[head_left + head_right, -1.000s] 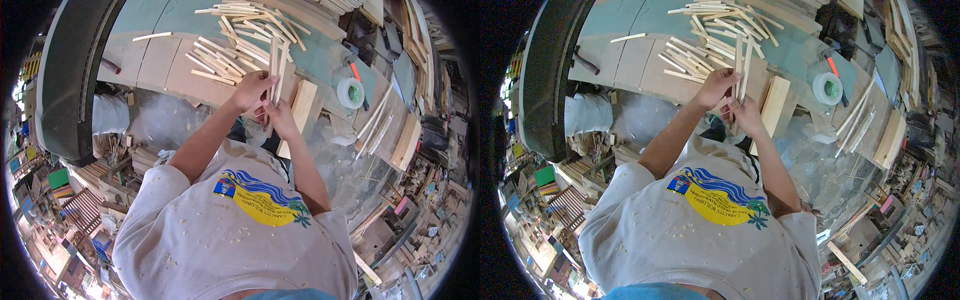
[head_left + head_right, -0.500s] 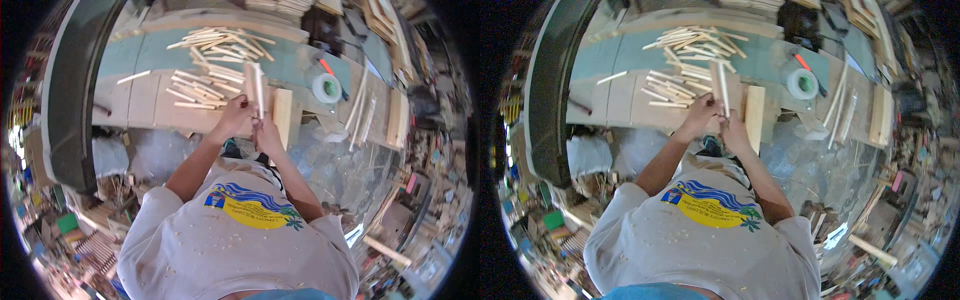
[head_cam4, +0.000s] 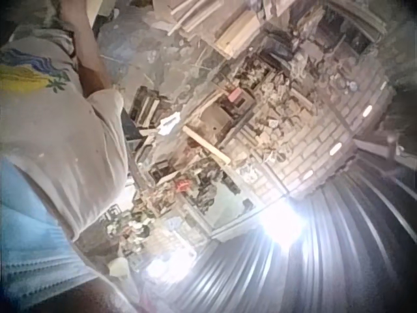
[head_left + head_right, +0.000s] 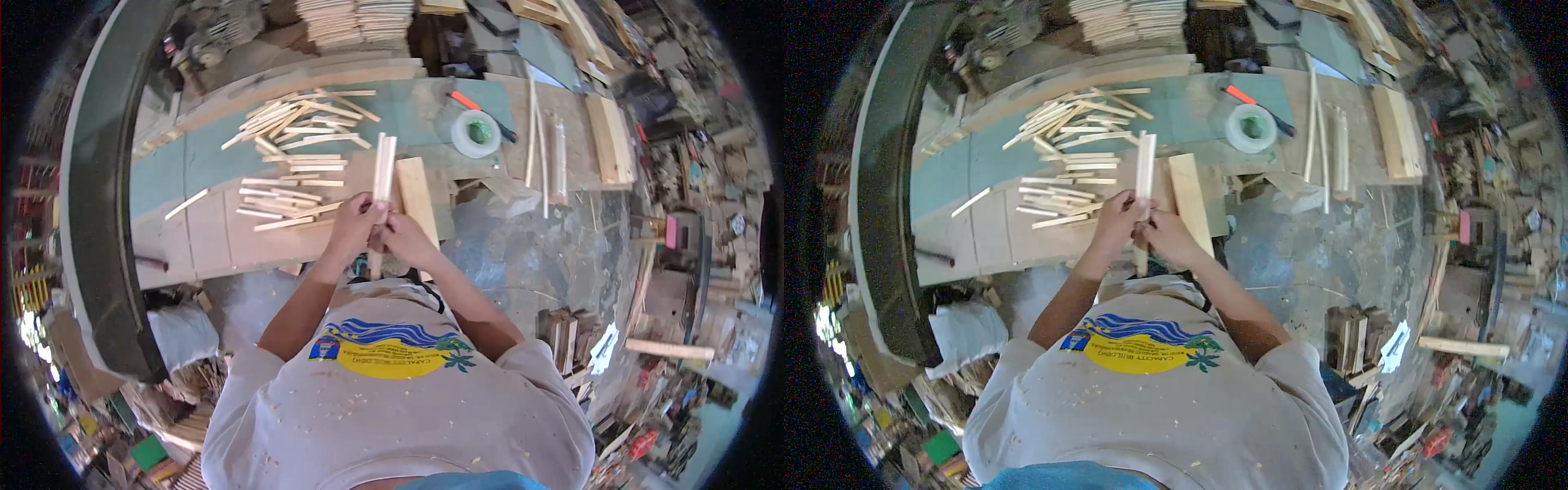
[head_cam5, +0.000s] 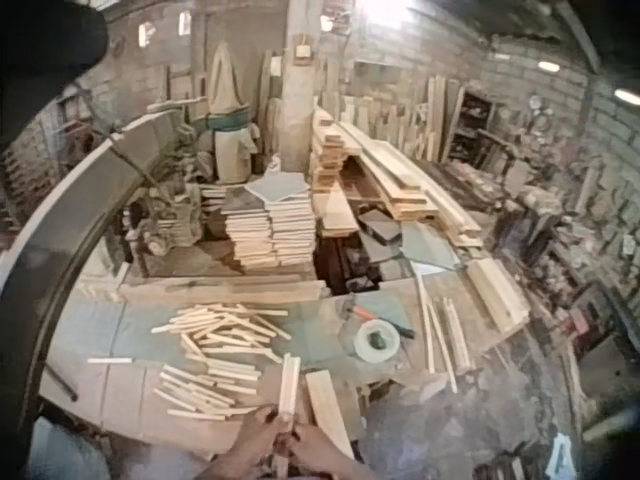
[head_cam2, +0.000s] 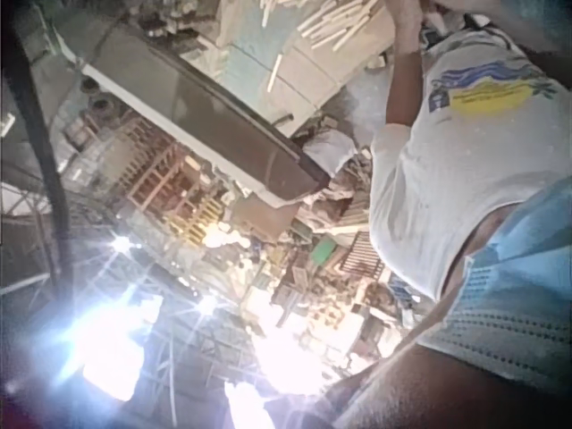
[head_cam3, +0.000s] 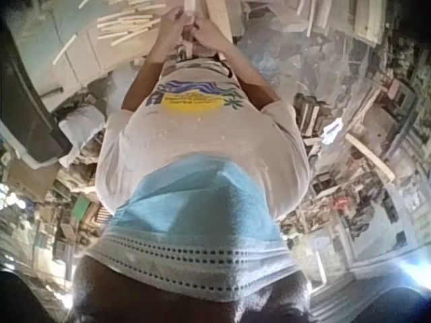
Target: The person arranges small wooden sticks on a workbench and uses a roll of tape to bind them together. They repeatedly pick up sticks, align them, and wrap tape around the bundle to secure the pieces.
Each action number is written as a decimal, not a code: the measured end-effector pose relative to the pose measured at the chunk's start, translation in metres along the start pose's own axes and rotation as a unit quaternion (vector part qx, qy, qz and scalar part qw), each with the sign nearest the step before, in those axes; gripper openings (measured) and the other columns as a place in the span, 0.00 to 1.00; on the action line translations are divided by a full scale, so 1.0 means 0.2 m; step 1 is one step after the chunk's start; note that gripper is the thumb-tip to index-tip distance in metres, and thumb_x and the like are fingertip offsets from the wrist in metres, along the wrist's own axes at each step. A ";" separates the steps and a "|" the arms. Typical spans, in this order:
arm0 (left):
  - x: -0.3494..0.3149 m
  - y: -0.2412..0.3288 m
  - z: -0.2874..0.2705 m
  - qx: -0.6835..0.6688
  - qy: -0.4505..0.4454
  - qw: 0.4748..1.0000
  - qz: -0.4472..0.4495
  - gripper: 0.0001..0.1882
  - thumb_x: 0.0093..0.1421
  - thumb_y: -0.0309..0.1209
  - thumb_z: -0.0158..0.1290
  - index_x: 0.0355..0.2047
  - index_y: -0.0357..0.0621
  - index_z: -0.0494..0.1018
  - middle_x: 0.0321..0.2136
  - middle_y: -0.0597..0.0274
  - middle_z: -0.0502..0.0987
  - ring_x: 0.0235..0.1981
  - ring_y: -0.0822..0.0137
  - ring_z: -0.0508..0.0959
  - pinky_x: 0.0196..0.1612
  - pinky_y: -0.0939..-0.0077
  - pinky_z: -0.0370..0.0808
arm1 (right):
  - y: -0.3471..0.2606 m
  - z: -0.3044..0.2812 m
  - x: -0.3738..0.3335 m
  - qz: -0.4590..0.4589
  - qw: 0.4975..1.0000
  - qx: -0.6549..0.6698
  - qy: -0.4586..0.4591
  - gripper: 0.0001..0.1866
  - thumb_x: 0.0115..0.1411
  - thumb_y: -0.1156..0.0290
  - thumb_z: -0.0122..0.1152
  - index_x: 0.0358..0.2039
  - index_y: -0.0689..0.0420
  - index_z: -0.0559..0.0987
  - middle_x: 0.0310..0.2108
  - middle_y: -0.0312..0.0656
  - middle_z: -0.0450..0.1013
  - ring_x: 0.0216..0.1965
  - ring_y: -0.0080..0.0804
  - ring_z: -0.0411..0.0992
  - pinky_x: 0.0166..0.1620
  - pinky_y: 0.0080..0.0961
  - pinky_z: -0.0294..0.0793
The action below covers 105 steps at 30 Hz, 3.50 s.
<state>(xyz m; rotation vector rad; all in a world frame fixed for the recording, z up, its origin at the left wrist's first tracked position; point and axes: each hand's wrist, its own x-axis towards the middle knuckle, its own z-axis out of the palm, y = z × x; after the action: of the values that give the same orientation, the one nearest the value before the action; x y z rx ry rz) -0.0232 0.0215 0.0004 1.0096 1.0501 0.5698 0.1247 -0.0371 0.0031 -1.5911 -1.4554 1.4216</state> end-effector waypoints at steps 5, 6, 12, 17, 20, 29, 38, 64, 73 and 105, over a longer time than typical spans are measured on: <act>0.04 0.17 -0.05 -0.026 0.042 0.989 0.138 0.39 0.62 0.24 0.58 0.69 0.38 0.52 0.40 0.54 0.79 0.38 0.73 0.79 0.39 0.77 0.76 | -0.13 -0.09 -0.07 0.043 0.993 -0.006 -0.112 0.11 0.67 0.69 0.54 0.39 0.63 0.79 0.30 0.39 0.78 0.29 0.24 0.75 0.35 0.26 0.77; 0.04 0.21 -0.07 -0.014 0.050 0.986 0.161 0.40 0.62 0.24 0.58 0.71 0.40 0.50 0.38 0.55 0.79 0.37 0.73 0.79 0.38 0.77 0.76 | -0.13 -0.09 -0.09 0.045 0.990 -0.026 -0.132 0.11 0.67 0.68 0.54 0.39 0.63 0.79 0.30 0.38 0.79 0.29 0.24 0.75 0.35 0.26 0.77; 0.01 0.27 -0.15 0.052 0.006 0.979 0.197 0.33 0.61 0.24 0.59 0.66 0.47 0.63 0.37 0.58 0.77 0.33 0.71 0.78 0.33 0.73 0.79 | -0.17 -0.05 -0.17 0.103 0.982 0.038 -0.151 0.18 0.70 0.57 0.57 0.40 0.63 0.79 0.34 0.38 0.81 0.31 0.20 0.75 0.35 0.21 0.77; -0.03 0.30 -0.11 0.105 0.044 0.963 0.243 0.31 0.59 0.24 0.61 0.63 0.45 0.65 0.45 0.55 0.77 0.36 0.68 0.79 0.40 0.71 0.79 | -0.15 -0.07 -0.14 0.104 0.981 0.082 -0.144 0.20 0.69 0.54 0.57 0.44 0.62 0.78 0.37 0.39 0.81 0.33 0.22 0.77 0.35 0.22 0.77; -0.02 0.32 -0.15 0.115 0.057 0.972 0.196 0.29 0.58 0.27 0.62 0.60 0.44 0.66 0.45 0.49 0.79 0.39 0.61 0.82 0.42 0.65 0.78 | -0.09 -0.05 -0.11 0.112 0.979 0.079 -0.149 0.19 0.69 0.56 0.58 0.46 0.62 0.77 0.38 0.41 0.81 0.36 0.26 0.79 0.37 0.22 0.77; -0.02 0.19 -0.27 -0.032 0.110 0.981 0.154 0.23 0.61 0.30 0.59 0.55 0.40 0.67 0.41 0.47 0.79 0.37 0.58 0.83 0.42 0.65 0.79 | -0.16 0.00 0.02 0.115 0.969 0.038 -0.215 0.11 0.67 0.69 0.59 0.44 0.63 0.78 0.37 0.43 0.81 0.38 0.29 0.80 0.40 0.25 0.78; -0.18 -0.15 -0.53 -0.388 0.271 0.880 0.024 0.13 0.72 0.38 0.47 0.47 0.40 0.68 0.34 0.56 0.76 0.34 0.63 0.79 0.39 0.65 0.81 | -0.41 0.15 0.83 -0.080 0.914 -0.298 -0.264 0.16 0.63 0.60 0.60 0.40 0.62 0.80 0.34 0.53 0.79 0.37 0.48 0.78 0.43 0.37 0.76; -0.13 -0.55 -0.68 -0.390 0.423 0.818 0.006 0.08 0.74 0.33 0.41 0.48 0.43 0.64 0.41 0.53 0.76 0.41 0.60 0.81 0.45 0.65 0.82 | 0.13 -0.31 1.91 -0.277 0.778 -0.527 0.199 0.08 0.65 0.67 0.54 0.36 0.59 0.76 0.35 0.49 0.78 0.45 0.54 0.77 0.45 0.49 0.78; -0.12 -0.50 -0.66 -0.391 0.432 0.813 0.004 0.06 0.74 0.32 0.42 0.44 0.43 0.63 0.39 0.53 0.75 0.38 0.60 0.81 0.42 0.66 0.82 | -0.03 -0.46 1.52 -0.144 0.867 -0.467 0.096 0.09 0.62 0.72 0.58 0.41 0.58 0.71 0.39 0.52 0.75 0.41 0.56 0.76 0.40 0.53 0.75; -0.21 -0.51 -0.74 -0.443 0.351 0.825 0.015 0.11 0.74 0.33 0.41 0.49 0.37 0.60 0.42 0.46 0.76 0.39 0.59 0.81 0.43 0.66 0.83 | -0.42 -0.12 1.33 -0.131 0.932 -0.336 -0.034 0.14 0.68 0.63 0.54 0.44 0.61 0.71 0.34 0.54 0.78 0.39 0.51 0.78 0.40 0.44 0.76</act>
<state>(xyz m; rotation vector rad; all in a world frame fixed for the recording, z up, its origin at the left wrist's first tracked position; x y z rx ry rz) -0.1807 0.0018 -0.0925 -0.0512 1.1943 1.3621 0.0792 0.2392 -0.0008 -1.6334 -2.2639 0.8687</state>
